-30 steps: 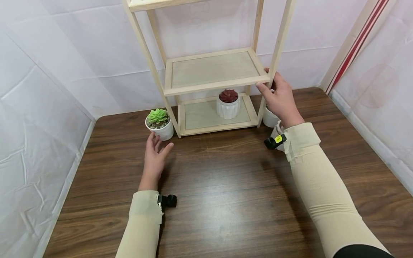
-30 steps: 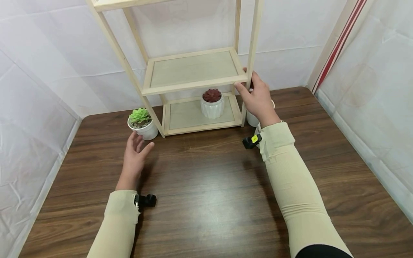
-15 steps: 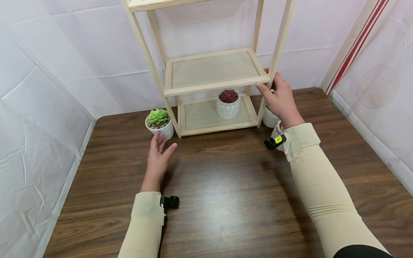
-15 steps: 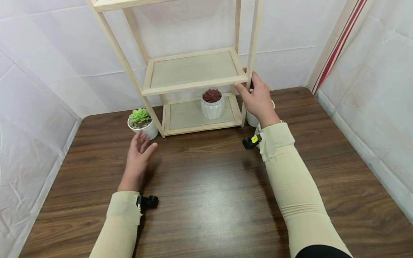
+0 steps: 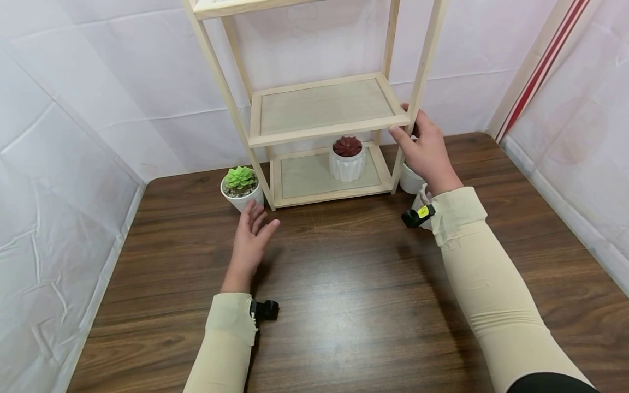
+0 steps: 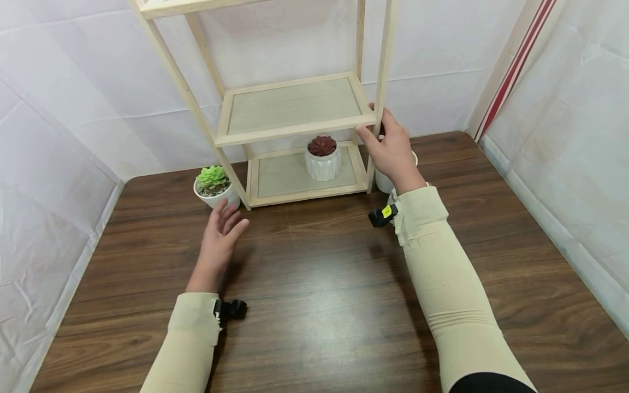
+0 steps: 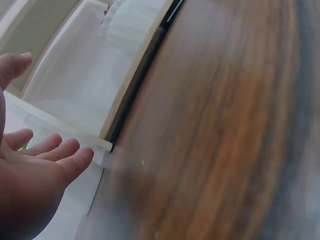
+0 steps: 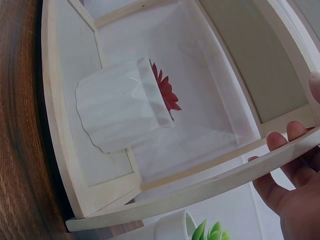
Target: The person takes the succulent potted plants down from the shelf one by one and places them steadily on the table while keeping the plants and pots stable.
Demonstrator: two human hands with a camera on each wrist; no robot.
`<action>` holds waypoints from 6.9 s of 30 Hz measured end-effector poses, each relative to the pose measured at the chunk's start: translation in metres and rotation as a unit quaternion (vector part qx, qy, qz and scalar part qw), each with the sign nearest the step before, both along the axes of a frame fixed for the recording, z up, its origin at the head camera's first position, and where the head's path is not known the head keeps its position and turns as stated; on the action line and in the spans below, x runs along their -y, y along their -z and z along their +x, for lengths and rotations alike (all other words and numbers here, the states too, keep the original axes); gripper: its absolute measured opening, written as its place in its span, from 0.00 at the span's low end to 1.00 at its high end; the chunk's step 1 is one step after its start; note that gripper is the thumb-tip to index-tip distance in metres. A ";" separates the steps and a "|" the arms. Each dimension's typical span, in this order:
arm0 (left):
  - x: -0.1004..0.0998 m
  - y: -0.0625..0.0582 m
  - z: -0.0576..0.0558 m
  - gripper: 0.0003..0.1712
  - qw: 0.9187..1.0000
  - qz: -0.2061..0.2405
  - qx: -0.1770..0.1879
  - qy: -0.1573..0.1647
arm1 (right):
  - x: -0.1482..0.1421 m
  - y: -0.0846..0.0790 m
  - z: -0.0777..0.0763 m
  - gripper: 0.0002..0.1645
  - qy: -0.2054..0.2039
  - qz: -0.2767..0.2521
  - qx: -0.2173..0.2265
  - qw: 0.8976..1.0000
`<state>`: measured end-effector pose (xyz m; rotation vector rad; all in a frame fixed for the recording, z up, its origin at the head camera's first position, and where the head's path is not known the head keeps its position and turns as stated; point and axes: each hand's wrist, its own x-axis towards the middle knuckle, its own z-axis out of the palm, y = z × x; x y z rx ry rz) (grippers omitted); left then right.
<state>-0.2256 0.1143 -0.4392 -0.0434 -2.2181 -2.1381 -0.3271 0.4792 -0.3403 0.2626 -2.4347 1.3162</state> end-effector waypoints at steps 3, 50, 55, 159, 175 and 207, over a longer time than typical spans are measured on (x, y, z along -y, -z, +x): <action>-0.003 -0.001 -0.001 0.45 1.000 0.001 -0.001 0.007 | 0.000 0.001 0.000 0.36 0.000 -0.001 -0.002 1.000; -0.043 -0.016 -0.034 0.50 0.997 -0.041 -0.011 0.067 | 0.000 -0.003 0.005 0.37 0.001 0.005 0.006 1.000; -0.047 -0.017 -0.036 0.50 0.996 -0.043 -0.012 0.073 | 0.000 -0.003 0.006 0.38 0.000 0.004 0.008 1.000; -0.101 -0.021 -0.090 0.53 0.996 -0.043 0.014 0.074 | 0.004 -0.005 0.015 0.36 0.000 -0.008 -0.004 1.000; -0.113 -0.015 -0.096 0.56 0.995 -0.076 0.000 0.057 | 0.005 -0.006 0.018 0.35 -0.004 -0.023 -0.002 1.000; -0.133 -0.019 -0.110 0.58 0.991 -0.120 0.004 0.057 | 0.024 -0.031 0.050 0.33 -0.009 -0.035 0.008 0.999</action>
